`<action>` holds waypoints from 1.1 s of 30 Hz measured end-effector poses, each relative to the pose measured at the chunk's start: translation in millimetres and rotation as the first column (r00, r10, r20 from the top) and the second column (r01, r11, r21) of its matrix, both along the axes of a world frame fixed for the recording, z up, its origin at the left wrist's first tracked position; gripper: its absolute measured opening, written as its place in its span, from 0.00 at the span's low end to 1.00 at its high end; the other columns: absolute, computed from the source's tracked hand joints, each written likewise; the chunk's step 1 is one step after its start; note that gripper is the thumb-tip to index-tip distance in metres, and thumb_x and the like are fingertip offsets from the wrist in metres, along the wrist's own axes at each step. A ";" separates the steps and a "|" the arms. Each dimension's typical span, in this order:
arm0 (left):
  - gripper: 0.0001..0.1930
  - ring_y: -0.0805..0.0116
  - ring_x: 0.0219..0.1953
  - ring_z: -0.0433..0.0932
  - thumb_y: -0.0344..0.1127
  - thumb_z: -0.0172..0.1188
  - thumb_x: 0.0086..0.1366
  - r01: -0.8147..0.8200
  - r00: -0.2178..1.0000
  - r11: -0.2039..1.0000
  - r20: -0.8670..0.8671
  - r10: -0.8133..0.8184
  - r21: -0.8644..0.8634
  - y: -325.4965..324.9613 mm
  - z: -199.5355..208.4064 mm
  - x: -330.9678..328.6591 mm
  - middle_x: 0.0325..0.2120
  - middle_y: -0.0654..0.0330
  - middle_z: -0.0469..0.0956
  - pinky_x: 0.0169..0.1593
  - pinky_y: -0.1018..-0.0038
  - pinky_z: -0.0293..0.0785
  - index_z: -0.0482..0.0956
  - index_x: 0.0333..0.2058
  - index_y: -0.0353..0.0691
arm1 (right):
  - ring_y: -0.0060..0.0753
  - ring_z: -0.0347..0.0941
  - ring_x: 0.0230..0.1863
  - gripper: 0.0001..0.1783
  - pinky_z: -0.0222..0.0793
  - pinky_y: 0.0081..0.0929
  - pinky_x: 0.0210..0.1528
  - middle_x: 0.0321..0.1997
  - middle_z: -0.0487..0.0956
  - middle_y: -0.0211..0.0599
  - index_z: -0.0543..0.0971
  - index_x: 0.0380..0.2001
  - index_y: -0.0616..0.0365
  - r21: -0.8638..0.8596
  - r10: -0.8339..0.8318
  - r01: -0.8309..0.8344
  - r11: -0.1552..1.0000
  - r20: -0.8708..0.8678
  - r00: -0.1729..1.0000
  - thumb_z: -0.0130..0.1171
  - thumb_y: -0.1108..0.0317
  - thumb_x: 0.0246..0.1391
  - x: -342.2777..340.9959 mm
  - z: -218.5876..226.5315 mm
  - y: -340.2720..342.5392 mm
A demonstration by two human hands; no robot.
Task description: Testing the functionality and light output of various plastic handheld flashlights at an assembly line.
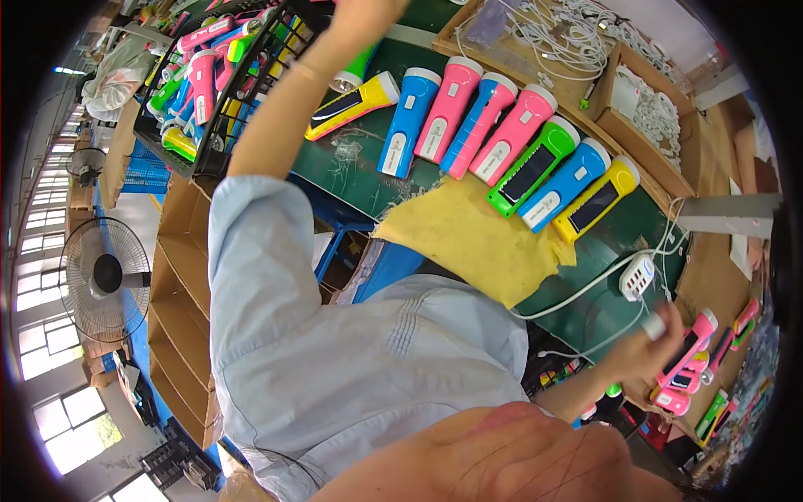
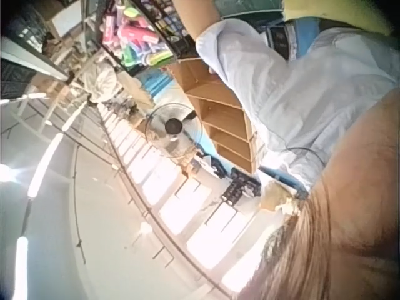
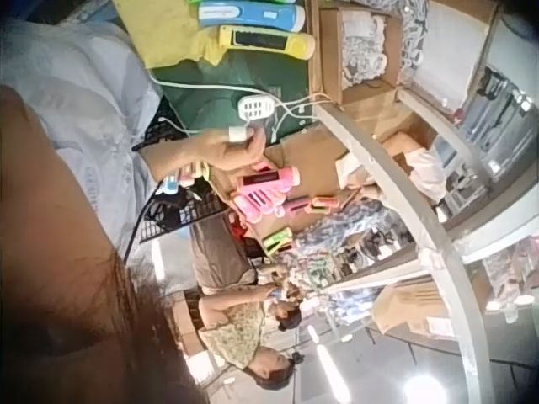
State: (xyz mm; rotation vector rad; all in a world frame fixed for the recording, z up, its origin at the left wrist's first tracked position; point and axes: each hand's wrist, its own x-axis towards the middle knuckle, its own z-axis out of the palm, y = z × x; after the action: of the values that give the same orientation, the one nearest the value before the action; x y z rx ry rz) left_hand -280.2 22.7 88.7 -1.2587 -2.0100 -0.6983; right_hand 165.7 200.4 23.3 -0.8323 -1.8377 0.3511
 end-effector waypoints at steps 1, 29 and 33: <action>0.25 0.46 0.43 0.69 0.29 0.61 0.52 0.108 0.992 0.990 -0.069 -0.102 0.088 -12.7 -11.2 22.7 0.41 0.43 0.68 0.46 0.64 0.68 0.64 0.47 0.31 | 0.33 0.73 0.38 0.10 0.69 0.28 0.43 0.39 0.75 0.42 0.75 0.38 0.68 -0.081 0.221 -0.222 0.972 -0.025 0.975 0.51 0.79 0.51 -20.8 -1.2 -21.3; 0.18 0.68 0.24 0.74 0.45 0.54 0.62 -0.047 -0.793 0.734 0.421 -0.440 0.678 23.4 -73.6 279.7 0.27 0.58 0.72 0.27 0.71 0.73 0.66 0.40 0.37 | 0.43 0.62 0.56 0.20 0.51 0.41 0.60 0.51 0.70 0.49 0.73 0.46 0.65 -0.036 -0.122 -0.406 0.913 0.926 -0.357 0.45 0.67 0.50 70.2 -106.6 -93.2; 0.18 0.66 0.23 0.74 0.46 0.52 0.61 -0.099 -0.843 0.742 0.340 -0.416 0.663 26.7 -69.1 277.0 0.27 0.57 0.73 0.26 0.70 0.73 0.66 0.40 0.37 | 0.41 0.73 0.35 0.16 0.65 0.44 0.35 0.34 0.76 0.38 0.77 0.38 0.59 -0.210 0.109 -0.111 0.971 0.811 -0.574 0.49 0.64 0.49 62.9 -101.0 -88.8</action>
State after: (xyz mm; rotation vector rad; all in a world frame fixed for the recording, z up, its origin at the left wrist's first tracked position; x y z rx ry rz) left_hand -3.2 49.5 19.6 -0.4722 -1.6577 -4.1687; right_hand 228.6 111.6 -77.7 -0.9008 -3.8951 -0.8037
